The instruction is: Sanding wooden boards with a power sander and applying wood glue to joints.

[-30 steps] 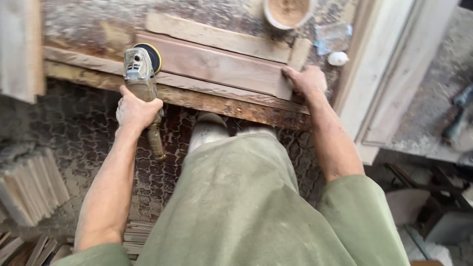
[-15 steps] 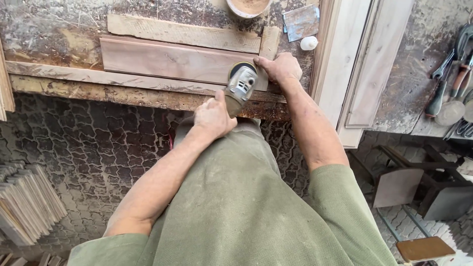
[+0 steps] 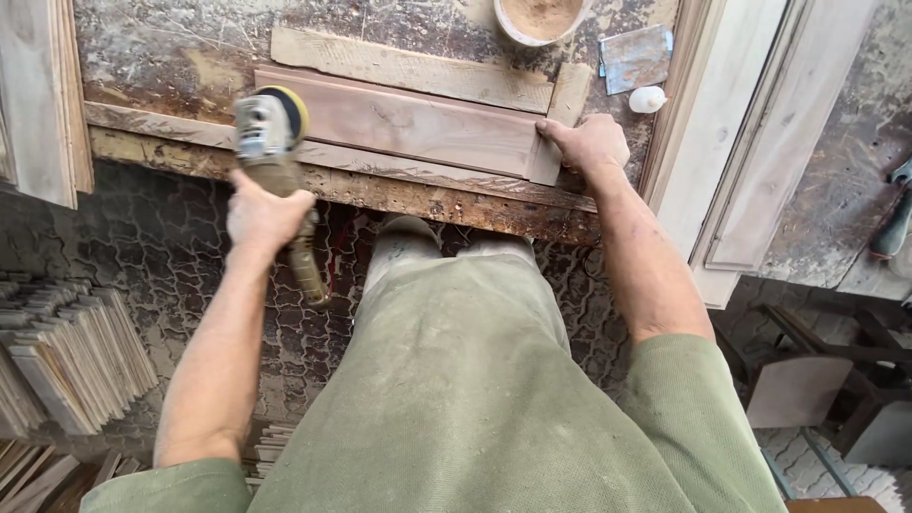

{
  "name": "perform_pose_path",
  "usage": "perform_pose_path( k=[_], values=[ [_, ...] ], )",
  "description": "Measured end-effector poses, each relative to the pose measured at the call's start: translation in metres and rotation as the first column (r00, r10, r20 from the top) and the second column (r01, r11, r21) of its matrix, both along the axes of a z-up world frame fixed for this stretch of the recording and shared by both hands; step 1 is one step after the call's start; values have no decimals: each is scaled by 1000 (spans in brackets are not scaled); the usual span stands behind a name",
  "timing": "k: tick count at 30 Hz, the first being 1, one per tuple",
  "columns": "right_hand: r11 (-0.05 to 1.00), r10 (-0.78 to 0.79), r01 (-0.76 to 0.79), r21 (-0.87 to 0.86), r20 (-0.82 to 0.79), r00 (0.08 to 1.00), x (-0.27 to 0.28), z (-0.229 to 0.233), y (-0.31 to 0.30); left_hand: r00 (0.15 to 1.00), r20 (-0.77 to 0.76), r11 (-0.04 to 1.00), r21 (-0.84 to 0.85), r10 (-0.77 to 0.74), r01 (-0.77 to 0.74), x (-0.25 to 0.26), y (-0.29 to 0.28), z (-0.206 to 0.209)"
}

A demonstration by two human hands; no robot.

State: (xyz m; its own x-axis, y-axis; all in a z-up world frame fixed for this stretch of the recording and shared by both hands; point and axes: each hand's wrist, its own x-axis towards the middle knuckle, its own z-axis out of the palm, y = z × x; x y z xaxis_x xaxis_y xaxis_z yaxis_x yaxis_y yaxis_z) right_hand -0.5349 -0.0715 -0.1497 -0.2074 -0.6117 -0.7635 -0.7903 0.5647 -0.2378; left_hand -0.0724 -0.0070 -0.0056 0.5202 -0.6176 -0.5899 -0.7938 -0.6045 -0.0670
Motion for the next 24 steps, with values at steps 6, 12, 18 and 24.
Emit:
perform_pose_path(
  k=[6,12,18,24],
  values=[
    [999,26,-26,28,-18,999,-5,-2,-5,995,-87,999,3,42,-42,-24,3,8],
    [993,106,-105,50,-26,994,-8,-6,-6,954,-211,958,147,-214,247,-141,9,14],
    [996,77,-79,-32,-53,996,-9,-9,-2,781,-250,793,74,-572,605,-213,25,-21],
    [993,72,-77,-86,-57,996,-7,-7,0,780,-282,803,52,-559,594,-230,19,-7]
  ],
)
